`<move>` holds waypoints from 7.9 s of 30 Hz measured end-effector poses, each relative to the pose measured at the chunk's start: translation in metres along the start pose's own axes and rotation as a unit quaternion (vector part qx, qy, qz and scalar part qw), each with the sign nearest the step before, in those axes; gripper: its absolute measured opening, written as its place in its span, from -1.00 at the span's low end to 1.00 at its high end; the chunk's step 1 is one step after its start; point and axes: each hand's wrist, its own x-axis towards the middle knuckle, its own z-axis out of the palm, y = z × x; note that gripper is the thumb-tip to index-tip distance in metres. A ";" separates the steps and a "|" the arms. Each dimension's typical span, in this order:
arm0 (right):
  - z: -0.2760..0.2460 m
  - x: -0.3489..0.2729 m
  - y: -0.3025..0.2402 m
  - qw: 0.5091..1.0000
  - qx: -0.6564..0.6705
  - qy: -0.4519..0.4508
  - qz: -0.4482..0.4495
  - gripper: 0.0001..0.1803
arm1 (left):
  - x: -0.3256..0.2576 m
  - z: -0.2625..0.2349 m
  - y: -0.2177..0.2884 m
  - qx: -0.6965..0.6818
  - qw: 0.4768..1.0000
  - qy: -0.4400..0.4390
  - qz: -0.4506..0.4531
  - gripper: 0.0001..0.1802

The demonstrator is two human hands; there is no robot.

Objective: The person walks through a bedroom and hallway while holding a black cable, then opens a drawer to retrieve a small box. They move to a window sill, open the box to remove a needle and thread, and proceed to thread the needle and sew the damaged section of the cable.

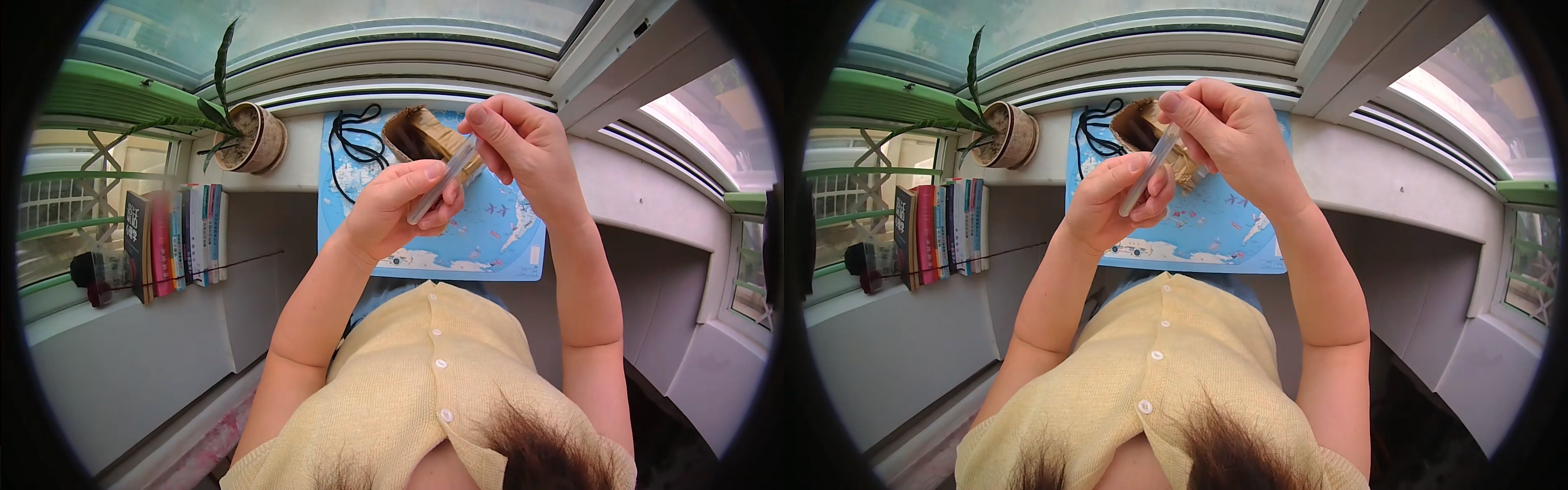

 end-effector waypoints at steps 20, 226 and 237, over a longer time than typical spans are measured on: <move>-0.016 -0.022 0.019 0.997 0.025 0.061 0.025 -0.68 | -0.003 -0.007 -0.005 0.163 0.981 0.038 0.098 -0.68; 0.068 -0.036 0.061 0.971 0.127 0.018 0.204 -0.83 | -0.056 -0.022 -0.021 0.030 0.948 0.303 0.089 -0.73; 0.046 -0.040 0.036 0.951 0.236 0.035 0.198 -0.87 | -0.117 0.092 0.036 -0.074 0.895 -0.418 0.140 -0.36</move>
